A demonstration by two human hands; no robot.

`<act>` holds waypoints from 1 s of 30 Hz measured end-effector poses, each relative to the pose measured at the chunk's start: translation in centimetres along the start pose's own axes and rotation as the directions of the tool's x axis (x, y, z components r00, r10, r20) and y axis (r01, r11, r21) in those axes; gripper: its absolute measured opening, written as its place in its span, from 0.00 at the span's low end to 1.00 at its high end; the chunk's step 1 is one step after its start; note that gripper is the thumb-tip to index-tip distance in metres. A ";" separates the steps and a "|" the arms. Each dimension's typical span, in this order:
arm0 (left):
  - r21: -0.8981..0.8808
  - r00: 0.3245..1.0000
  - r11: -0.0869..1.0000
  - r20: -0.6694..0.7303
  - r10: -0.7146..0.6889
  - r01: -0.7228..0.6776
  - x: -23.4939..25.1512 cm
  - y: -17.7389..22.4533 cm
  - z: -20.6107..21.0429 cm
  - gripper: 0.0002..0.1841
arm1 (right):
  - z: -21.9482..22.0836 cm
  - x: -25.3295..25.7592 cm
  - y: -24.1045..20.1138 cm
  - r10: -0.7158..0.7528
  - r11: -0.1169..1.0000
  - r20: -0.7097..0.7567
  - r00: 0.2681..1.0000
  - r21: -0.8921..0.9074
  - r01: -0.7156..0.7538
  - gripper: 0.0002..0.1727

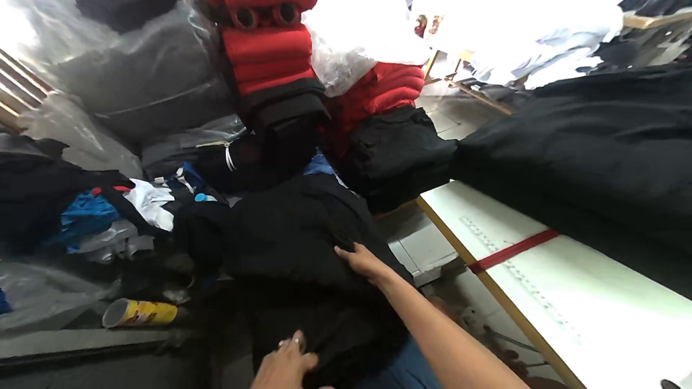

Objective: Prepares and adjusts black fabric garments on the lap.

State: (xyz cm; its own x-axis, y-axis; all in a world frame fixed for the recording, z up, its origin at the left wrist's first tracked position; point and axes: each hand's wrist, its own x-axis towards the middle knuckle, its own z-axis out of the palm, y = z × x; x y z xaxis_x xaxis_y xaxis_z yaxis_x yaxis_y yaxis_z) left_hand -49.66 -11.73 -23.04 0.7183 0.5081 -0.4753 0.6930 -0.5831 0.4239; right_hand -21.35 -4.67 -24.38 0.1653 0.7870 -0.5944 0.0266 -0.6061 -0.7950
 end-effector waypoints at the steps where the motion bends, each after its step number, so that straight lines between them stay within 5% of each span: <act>1: -0.015 0.998 1.000 0.061 -0.003 0.004 -0.9 -0.8 -0.7 0.37 | 0.0 -0.4 0.1 -0.059 0.998 0.060 0.996 -0.034 0.061 0.35; 4: -0.060 0.987 0.986 -0.044 0.152 -0.155 -0.7 -2.3 -5.8 0.10 | 0.5 -3.0 -1.5 -0.102 0.940 0.388 0.916 -0.265 0.217 0.64; 7: 0.055 0.901 0.975 -0.373 0.220 -0.215 3.0 -2.2 -12.9 0.19 | 3.0 -5.6 -4.2 -0.015 0.744 0.433 0.901 -0.597 0.299 0.77; 9: 0.226 0.710 0.967 -0.661 0.242 -0.119 6.0 -1.6 -14.1 0.19 | 4.1 -5.6 -4.6 -0.034 0.674 0.220 0.975 -0.715 0.185 0.65; 11: 0.292 0.499 0.950 -0.810 0.308 -0.114 7.8 -0.2 -12.6 0.16 | 2.9 -3.4 -3.0 -0.045 0.795 -0.007 0.999 -0.606 0.032 0.46; 12: 0.285 0.505 0.943 -0.796 0.333 -0.173 7.6 0.7 -11.0 0.14 | 1.9 -2.1 -1.8 -0.021 0.881 -0.073 0.997 -0.473 -0.016 0.42; 13: 0.246 0.580 0.939 -0.739 0.343 -0.242 6.9 1.4 -8.8 0.13 | 1.1 -1.1 -0.7 0.004 0.942 -0.103 0.995 -0.333 -0.038 0.40; 16: 0.055 0.930 0.984 -0.321 0.179 -0.170 3.6 1.4 -1.6 0.30 | 0.1 0.3 -0.1 0.043 0.988 -0.070 0.997 -0.147 -0.053 0.37; 19: 0.015 1.000 1.000 -0.022 -0.012 0.012 0.1 -0.3 -0.1 0.38 | 0.0 0.1 0.0 -0.013 0.983 0.006 1.000 -0.185 0.014 0.40; 21: -0.029 0.998 0.999 0.049 0.043 -0.041 -1.4 -1.3 -2.0 0.29 | -0.1 -0.9 -0.2 -0.061 0.950 0.170 0.984 -0.291 0.110 0.56; 23: -0.062 0.988 0.987 -0.033 0.148 -0.150 -0.7 -2.3 -6.1 0.09 | 0.7 -3.1 -1.9 -0.025 0.875 0.351 0.936 -0.445 0.190 0.73; 25: 0.010 0.962 0.980 -0.190 0.196 -0.198 1.5 -2.5 -11.1 0.18 | 2.3 -5.0 -3.9 0.055 0.733 0.404 0.913 -0.637 0.238 0.81; 27: 0.142 0.876 0.977 -0.435 0.208 -0.161 4.3 -2.2 -14.2 0.19 | 4.0 -6.0 -5.3 0.064 0.618 0.294 0.954 -0.762 0.193 0.76; 30: 0.259 0.551 0.960 -0.788 0.274 -0.107 7.6 -0.4 -12.6 0.16 | 3.3 -3.4 -3.3 0.006 0.741 -0.003 1.000 -0.672 -0.006 0.47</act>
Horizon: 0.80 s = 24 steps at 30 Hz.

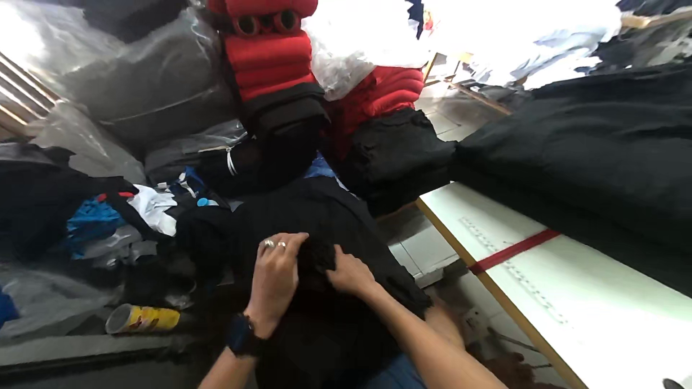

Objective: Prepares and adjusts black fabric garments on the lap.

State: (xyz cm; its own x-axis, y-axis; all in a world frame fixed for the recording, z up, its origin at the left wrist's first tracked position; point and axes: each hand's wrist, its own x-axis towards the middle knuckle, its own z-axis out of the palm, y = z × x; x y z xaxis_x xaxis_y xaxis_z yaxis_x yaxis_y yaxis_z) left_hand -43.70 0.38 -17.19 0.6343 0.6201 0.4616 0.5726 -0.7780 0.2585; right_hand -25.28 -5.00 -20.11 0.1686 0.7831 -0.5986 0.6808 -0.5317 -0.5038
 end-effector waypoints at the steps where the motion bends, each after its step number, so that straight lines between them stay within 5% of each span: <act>1: -0.048 0.998 0.998 -0.054 0.028 -0.031 -1.0 1.3 0.9 0.14 | 0.0 1.5 1.4 0.049 0.989 -0.030 0.998 0.140 -0.045 0.43; 2: -0.123 0.999 0.991 -0.013 0.046 -0.048 -2.8 2.7 1.6 0.13 | 0.0 2.8 2.6 0.072 0.966 -0.037 0.997 0.253 -0.061 0.41; 4: -0.213 0.951 0.976 0.308 0.017 0.052 -7.9 4.9 2.8 0.21 | -0.2 4.5 3.7 0.068 0.938 -0.004 0.998 0.340 -0.062 0.39; 7: -0.061 0.688 0.963 0.712 -0.142 0.262 -13.9 5.4 2.7 0.37 | -0.3 5.4 3.6 0.057 0.939 0.017 0.998 0.339 -0.060 0.36; 9: -0.040 0.555 0.950 0.819 -0.146 0.309 -14.5 4.6 0.4 0.36 | -0.3 4.7 3.7 0.011 0.943 0.022 1.000 0.331 -0.017 0.40; 10: -0.084 0.553 0.950 0.827 -0.102 0.300 -14.0 4.0 -0.7 0.29 | -0.4 4.2 3.8 -0.051 0.947 0.055 0.997 0.319 0.031 0.46; 12: -0.184 0.605 0.948 0.796 -0.011 0.259 -11.1 2.2 -2.5 0.10 | -1.0 2.5 3.4 -0.189 0.960 0.203 0.961 0.244 0.137 0.65; 16: -0.213 0.761 0.969 0.648 0.043 0.127 -1.0 -1.4 -3.9 0.21 | -1.5 -1.6 -0.2 -0.219 0.971 0.297 0.929 -0.022 0.236 0.82; 18: -0.083 0.887 0.993 0.461 -0.031 0.078 1.4 -1.7 -2.1 0.21 | -0.9 -2.6 -2.0 -0.133 0.979 0.084 0.988 -0.143 0.144 0.71; 19: -0.015 0.965 0.999 0.262 -0.031 0.036 1.2 -1.2 -0.5 0.20 | -0.4 -2.1 -2.0 -0.083 0.984 -0.029 0.996 -0.161 0.078 0.60; 21: 0.011 0.998 1.000 -0.056 0.017 -0.017 -0.8 0.7 2.3 0.17 | -0.1 0.0 -0.5 0.058 0.996 -0.098 0.993 -0.065 -0.065 0.43; 22: -0.049 0.998 0.998 -0.053 0.022 -0.024 -2.7 2.2 2.9 0.15 | -0.4 1.0 0.4 0.108 0.994 -0.074 0.991 0.008 -0.108 0.40; 24: -0.162 0.970 0.986 0.241 0.004 0.036 -7.8 4.6 3.8 0.20 | -1.0 2.7 1.6 0.129 0.988 -0.022 0.991 0.089 -0.126 0.38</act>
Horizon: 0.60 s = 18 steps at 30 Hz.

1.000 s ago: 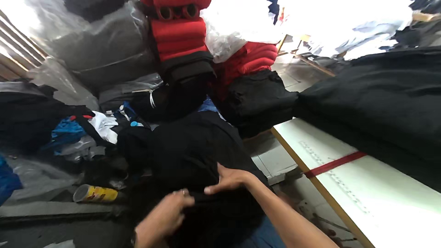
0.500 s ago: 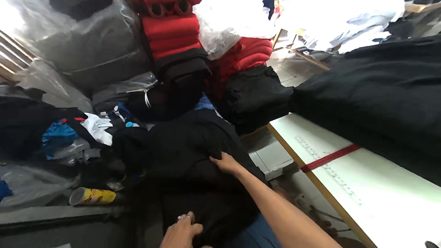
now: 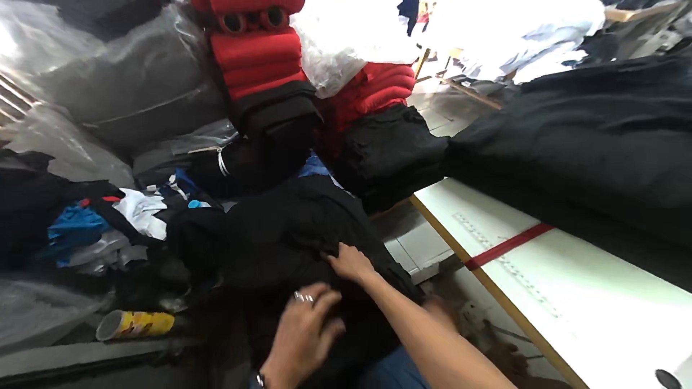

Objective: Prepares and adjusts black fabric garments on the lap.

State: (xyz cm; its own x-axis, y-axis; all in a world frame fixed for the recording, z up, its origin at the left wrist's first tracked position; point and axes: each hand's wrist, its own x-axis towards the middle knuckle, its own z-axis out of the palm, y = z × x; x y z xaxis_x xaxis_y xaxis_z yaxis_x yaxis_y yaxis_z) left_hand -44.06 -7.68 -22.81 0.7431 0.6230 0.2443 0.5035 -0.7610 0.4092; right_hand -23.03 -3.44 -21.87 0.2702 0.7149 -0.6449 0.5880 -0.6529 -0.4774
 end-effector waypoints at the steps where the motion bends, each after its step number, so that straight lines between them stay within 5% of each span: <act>1: -0.032 0.976 0.997 0.210 -0.059 0.068 -2.3 0.3 1.0 0.27 | -0.1 0.8 0.2 -0.002 1.000 0.017 1.000 0.016 0.001 0.38; 3: -0.020 0.880 0.983 0.449 -0.154 0.182 -5.8 0.2 1.7 0.34 | -0.1 2.1 0.5 -0.010 0.999 0.042 0.999 0.031 0.008 0.38; 7: 0.054 0.681 0.949 0.684 -0.263 0.312 -7.6 0.7 -2.3 0.36 | -0.1 3.1 0.9 -0.046 0.998 0.055 0.997 0.050 0.043 0.40; 11: 0.013 0.756 0.991 0.645 -0.109 0.131 -2.1 -1.3 -7.3 0.12 | -0.5 1.4 1.6 -0.212 0.976 0.136 0.968 0.087 0.201 0.50; 15: -0.023 0.827 1.000 0.562 0.004 0.011 7.4 -4.0 -11.4 0.24 | -1.9 -1.6 1.2 -0.307 0.945 0.255 0.917 0.193 0.263 0.61; 18: -0.037 0.872 0.998 0.488 -0.028 0.053 12.5 -6.3 -10.3 0.23 | -1.7 -2.6 0.0 -0.281 0.959 0.144 0.949 0.073 0.273 0.66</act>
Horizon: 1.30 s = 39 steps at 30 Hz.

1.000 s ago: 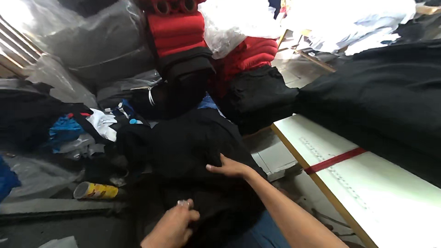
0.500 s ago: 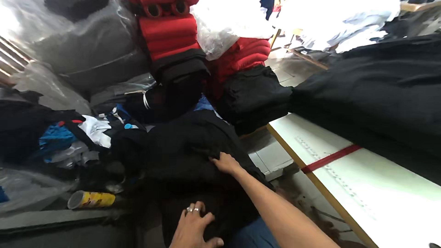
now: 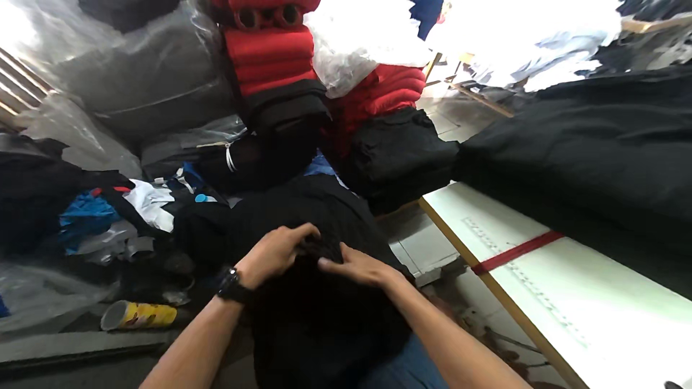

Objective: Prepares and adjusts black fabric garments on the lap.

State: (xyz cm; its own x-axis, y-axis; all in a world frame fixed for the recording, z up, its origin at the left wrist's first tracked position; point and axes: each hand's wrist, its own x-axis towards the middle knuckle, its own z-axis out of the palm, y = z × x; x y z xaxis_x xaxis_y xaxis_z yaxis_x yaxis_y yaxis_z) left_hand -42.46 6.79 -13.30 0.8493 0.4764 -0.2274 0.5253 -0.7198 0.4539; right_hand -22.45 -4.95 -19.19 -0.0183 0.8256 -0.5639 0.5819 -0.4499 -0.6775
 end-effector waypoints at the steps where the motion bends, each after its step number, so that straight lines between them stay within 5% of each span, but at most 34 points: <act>1: 0.009 0.996 1.000 -0.086 -0.020 0.020 1.3 -0.8 1.0 0.21 | 0.7 0.1 -0.6 0.058 0.992 -0.059 0.997 -0.105 -0.064 0.67; 3: 0.113 0.922 0.991 -0.386 -0.018 0.067 2.2 -1.3 5.0 0.16 | 1.9 1.0 -0.7 0.180 0.952 -0.134 0.974 -0.224 -0.207 0.58; 4: 0.175 0.829 0.982 -0.557 0.043 0.066 1.9 -0.7 7.4 0.14 | 1.9 1.7 -0.4 0.223 0.943 -0.153 0.963 -0.218 -0.253 0.51; 6: 0.176 0.722 0.984 -0.680 0.128 -0.010 -0.6 1.9 11.8 0.13 | 1.2 2.6 0.0 0.265 0.942 -0.146 0.953 -0.174 -0.288 0.44; 7: 0.122 0.773 0.991 -0.623 0.118 -0.053 -3.0 3.5 14.1 0.13 | 0.9 2.9 0.2 0.277 0.944 -0.122 0.953 -0.150 -0.293 0.43; 9: 0.014 0.956 1.000 -0.293 0.007 -0.003 -7.8 5.8 18.1 0.26 | 0.5 3.8 0.5 0.293 0.944 -0.077 0.953 -0.131 -0.301 0.45; 12: -0.011 0.981 0.985 0.098 -0.168 0.170 -11.8 6.0 18.9 0.36 | 0.2 4.5 1.1 0.273 0.954 -0.034 0.961 -0.118 -0.275 0.47; 16: -0.142 0.979 0.987 0.198 -0.045 0.074 -11.1 3.6 12.0 0.09 | 0.4 2.6 2.2 0.086 0.996 0.088 0.992 -0.037 -0.083 0.60; 20: -0.066 0.999 0.997 -0.035 0.028 -0.030 -4.0 1.1 3.7 0.21 | 0.5 0.3 0.3 -0.028 0.994 0.159 0.987 -0.095 0.044 0.77; 22: 0.126 0.947 0.991 -0.321 -0.006 0.049 -1.1 0.9 4.4 0.20 | 1.3 0.0 -1.2 0.064 0.963 0.009 0.998 -0.262 -0.060 0.69; 23: 0.207 0.865 0.977 -0.499 0.052 0.060 -0.3 1.3 6.2 0.18 | 1.7 0.6 -0.9 0.112 0.948 -0.064 0.992 -0.292 -0.126 0.61; 25: 0.220 0.751 0.975 -0.642 0.157 -0.016 -0.8 3.1 10.1 0.15 | 1.5 2.0 0.4 0.198 0.950 -0.099 0.975 -0.226 -0.216 0.49; 27: 0.128 0.844 0.987 -0.516 0.147 -0.094 -4.1 5.5 14.6 0.17 | 0.6 3.1 1.1 0.236 0.959 -0.046 0.971 -0.151 -0.241 0.49; 29: 0.062 0.982 0.998 -0.190 -0.013 0.025 -7.7 6.8 18.5 0.30 | 0.2 4.2 1.6 0.238 0.966 -0.004 0.971 -0.100 -0.237 0.51; 32: 0.060 0.962 0.971 0.135 -0.236 0.230 -10.8 6.7 19.1 0.38 | 0.2 4.9 2.1 0.222 0.972 0.009 0.975 -0.076 -0.220 0.51; 34: 0.010 0.937 0.975 0.273 -0.217 0.222 -11.8 6.5 17.1 0.32 | 0.4 4.6 2.5 0.199 0.977 0.002 0.980 -0.075 -0.198 0.52; 37: -0.054 0.967 0.993 0.237 -0.090 0.106 -10.2 4.8 11.1 0.11 | 0.2 2.9 2.6 0.092 0.995 0.072 0.993 -0.039 -0.089 0.61; 39: -0.065 0.994 0.998 0.106 0.011 -0.004 -7.4 3.4 6.3 0.20 | 0.2 1.5 2.4 0.004 1.000 0.140 0.990 0.009 -0.005 0.70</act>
State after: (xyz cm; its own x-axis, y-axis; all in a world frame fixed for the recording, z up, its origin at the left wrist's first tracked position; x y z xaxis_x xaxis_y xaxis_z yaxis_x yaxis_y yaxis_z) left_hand -46.64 -2.35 -15.48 0.8559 0.4125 -0.3120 0.5172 -0.6878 0.5095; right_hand -21.25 -4.82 -21.77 -0.1295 0.7683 -0.6269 0.5746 -0.4571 -0.6789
